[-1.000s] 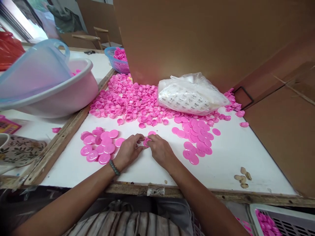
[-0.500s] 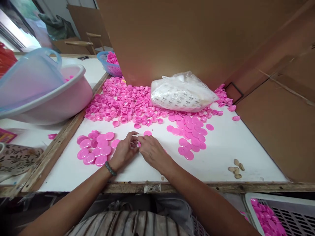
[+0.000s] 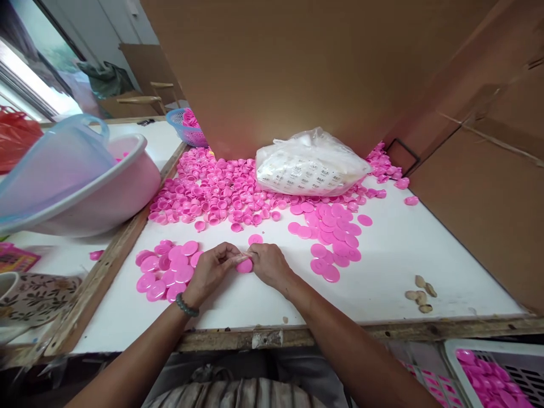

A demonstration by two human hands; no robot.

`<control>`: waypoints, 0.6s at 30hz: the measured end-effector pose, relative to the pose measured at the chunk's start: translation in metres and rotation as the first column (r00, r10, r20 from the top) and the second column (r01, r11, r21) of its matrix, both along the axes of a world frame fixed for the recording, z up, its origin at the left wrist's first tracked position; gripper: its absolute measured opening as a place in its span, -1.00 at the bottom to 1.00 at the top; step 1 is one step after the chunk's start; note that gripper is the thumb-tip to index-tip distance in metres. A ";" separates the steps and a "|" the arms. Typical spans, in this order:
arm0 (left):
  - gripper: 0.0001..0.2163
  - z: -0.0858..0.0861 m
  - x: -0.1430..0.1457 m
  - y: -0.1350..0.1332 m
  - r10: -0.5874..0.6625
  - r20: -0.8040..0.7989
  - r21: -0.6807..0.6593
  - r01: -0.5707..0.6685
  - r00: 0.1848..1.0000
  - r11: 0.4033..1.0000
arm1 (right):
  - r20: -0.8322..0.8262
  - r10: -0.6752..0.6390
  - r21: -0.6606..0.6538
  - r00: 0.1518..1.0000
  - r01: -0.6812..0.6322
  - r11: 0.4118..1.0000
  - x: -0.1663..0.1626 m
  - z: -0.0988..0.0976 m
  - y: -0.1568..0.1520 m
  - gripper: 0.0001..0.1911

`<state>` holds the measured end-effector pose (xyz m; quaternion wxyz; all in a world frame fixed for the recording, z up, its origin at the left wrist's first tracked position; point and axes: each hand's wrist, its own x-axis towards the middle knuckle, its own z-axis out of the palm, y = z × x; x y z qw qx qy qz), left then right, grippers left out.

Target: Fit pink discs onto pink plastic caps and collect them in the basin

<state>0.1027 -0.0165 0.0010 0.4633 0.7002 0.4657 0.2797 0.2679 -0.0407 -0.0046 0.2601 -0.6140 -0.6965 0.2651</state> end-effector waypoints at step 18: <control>-0.66 -0.001 0.006 0.005 0.141 0.053 -0.440 -0.103 0.989 0.892 | 0.473 0.224 0.162 0.852 -0.334 0.929 0.000 0.001 -0.003 -0.75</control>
